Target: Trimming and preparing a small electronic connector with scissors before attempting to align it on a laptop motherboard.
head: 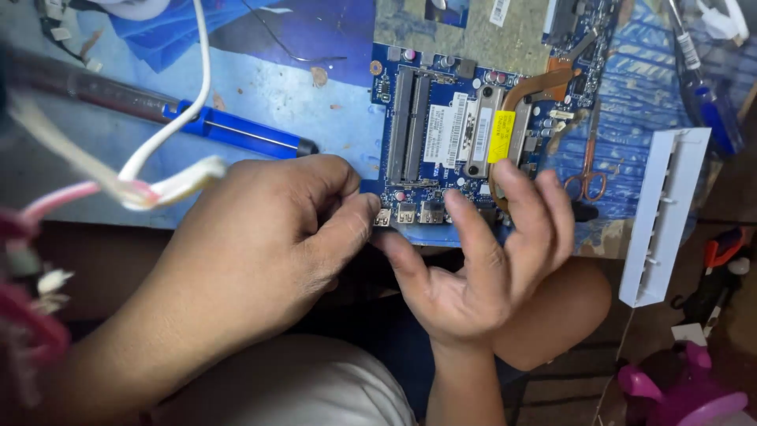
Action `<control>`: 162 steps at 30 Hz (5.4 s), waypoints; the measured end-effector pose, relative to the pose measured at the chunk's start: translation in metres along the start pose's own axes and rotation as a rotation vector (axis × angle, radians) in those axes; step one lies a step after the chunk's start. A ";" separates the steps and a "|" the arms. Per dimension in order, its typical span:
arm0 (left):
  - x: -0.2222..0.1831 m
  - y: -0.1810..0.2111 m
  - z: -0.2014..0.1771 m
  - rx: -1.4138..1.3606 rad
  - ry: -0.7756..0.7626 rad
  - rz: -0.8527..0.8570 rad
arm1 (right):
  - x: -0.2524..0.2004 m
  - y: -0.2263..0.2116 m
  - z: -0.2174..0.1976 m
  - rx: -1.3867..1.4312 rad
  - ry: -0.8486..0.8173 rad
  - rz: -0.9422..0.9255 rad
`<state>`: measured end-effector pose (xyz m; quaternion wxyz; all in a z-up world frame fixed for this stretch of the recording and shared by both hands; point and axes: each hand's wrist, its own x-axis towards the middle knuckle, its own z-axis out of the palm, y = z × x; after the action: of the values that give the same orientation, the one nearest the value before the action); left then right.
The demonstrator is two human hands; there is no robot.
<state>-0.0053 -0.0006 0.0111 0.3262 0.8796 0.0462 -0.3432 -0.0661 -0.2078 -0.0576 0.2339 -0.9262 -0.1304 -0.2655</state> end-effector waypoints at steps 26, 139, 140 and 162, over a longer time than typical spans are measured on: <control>-0.012 -0.001 0.010 -0.349 0.123 0.014 | 0.035 0.008 -0.002 0.155 -0.138 -0.152; -0.043 0.034 0.075 -1.356 -0.114 0.135 | 0.111 0.106 -0.048 -0.467 -0.567 0.539; -0.044 0.034 0.074 -1.339 -0.114 0.164 | 0.109 0.105 -0.047 -0.470 -0.539 0.538; -0.042 0.032 0.061 -1.282 -0.203 0.257 | 0.029 0.009 -0.108 0.689 -0.145 0.518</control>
<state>-0.0622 -0.0563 0.0211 0.8262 0.4732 0.1049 -0.2871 -0.0857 -0.2664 0.0358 0.5785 -0.8123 0.0092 -0.0732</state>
